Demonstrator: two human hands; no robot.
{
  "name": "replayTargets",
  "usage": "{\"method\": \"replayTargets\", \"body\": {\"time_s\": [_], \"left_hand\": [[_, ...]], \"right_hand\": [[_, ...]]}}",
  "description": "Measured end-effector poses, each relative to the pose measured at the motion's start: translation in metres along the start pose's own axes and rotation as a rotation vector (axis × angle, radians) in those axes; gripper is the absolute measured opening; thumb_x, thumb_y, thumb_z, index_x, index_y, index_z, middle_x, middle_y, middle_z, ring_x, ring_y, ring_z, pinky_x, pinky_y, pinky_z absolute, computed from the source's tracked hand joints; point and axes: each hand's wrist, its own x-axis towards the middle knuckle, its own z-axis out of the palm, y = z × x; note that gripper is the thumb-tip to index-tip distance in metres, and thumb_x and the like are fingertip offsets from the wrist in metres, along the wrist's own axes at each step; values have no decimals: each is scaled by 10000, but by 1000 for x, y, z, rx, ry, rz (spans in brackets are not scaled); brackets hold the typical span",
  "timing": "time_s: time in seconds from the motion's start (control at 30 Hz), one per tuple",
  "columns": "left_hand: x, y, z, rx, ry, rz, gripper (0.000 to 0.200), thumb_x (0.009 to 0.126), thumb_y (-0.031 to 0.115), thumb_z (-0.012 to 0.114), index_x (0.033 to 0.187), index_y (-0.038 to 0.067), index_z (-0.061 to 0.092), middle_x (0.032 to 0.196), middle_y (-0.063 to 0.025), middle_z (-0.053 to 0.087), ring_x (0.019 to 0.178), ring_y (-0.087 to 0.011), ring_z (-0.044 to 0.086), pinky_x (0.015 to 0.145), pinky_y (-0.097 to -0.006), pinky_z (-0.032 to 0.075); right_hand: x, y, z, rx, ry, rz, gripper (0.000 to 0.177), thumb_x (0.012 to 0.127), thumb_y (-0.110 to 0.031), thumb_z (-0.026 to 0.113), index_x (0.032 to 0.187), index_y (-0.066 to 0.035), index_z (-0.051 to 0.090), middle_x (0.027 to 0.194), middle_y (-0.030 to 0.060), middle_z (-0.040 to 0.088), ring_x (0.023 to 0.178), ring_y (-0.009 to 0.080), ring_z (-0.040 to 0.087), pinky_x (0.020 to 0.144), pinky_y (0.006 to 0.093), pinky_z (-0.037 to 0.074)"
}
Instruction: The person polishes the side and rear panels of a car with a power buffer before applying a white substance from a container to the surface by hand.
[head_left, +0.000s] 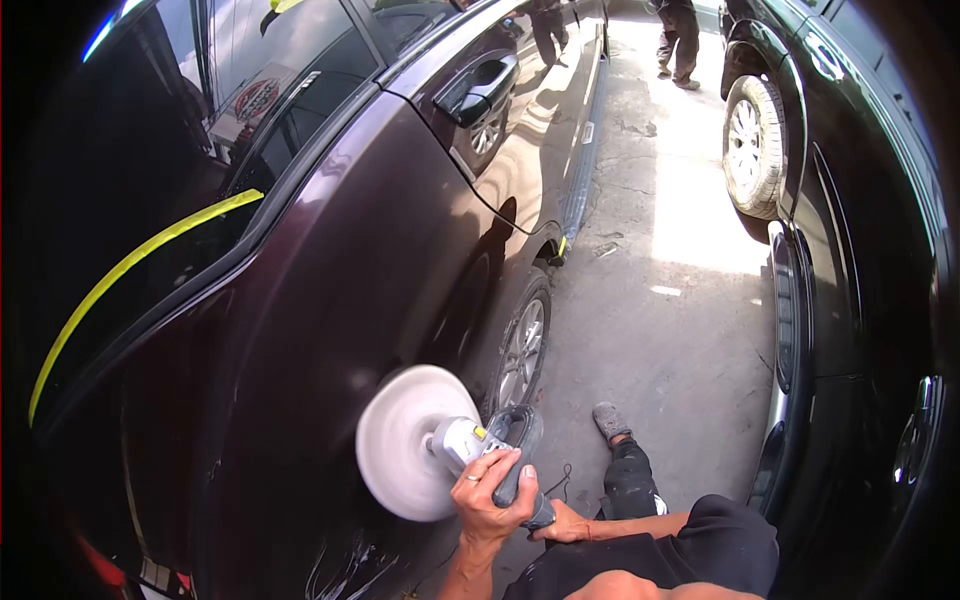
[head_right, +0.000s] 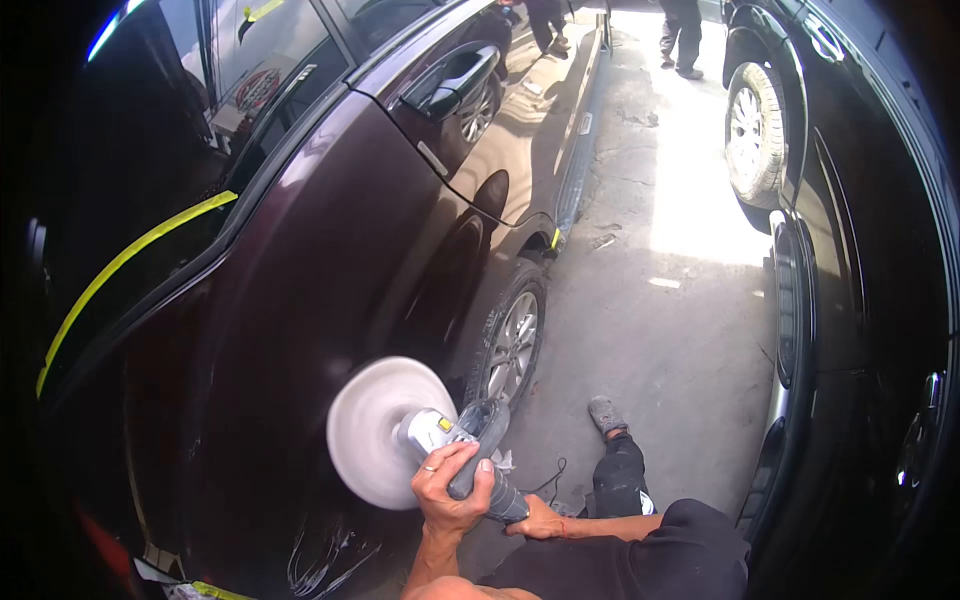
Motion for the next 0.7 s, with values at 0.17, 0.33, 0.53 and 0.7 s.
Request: {"method": "replayTargets", "body": {"time_s": [0.17, 0.33, 0.53, 0.7], "left_hand": [[8, -22, 32, 46, 235, 208, 302, 801, 78, 630, 1062, -55, 706, 824, -165, 697, 723, -305, 693, 700, -387, 564], [85, -28, 98, -10, 250, 200, 299, 791, 62, 571, 1035, -70, 685, 772, -178, 687, 626, -316, 664, 613, -415, 552], [194, -28, 170, -104, 74, 119, 210, 819, 121, 583, 923, 12, 730, 842, -191, 723, 764, -391, 696, 733, -434, 554], [238, -14, 190, 55, -58, 43, 232, 851, 226, 586, 925, 78, 750, 898, -168, 745, 826, -388, 713, 760, -453, 564]], "right_hand": [[19, -10, -19, -91, 15, -25, 376, 698, -212, 832, 953, 20, 681, 838, 85, 701, 800, 191, 636, 751, 349, 506], [38, -34, -68, 25, 198, -38, 221, 701, -198, 765, 746, -12, 654, 667, 44, 644, 573, 132, 573, 527, 326, 439], [81, -95, -153, 201, 325, -3, 187, 717, -137, 794, 753, -12, 659, 715, 65, 671, 629, 154, 630, 558, 310, 493], [102, -123, -170, 441, 293, -149, 167, 729, -23, 725, 867, 16, 640, 734, 94, 655, 625, 198, 651, 570, 339, 539]]}}
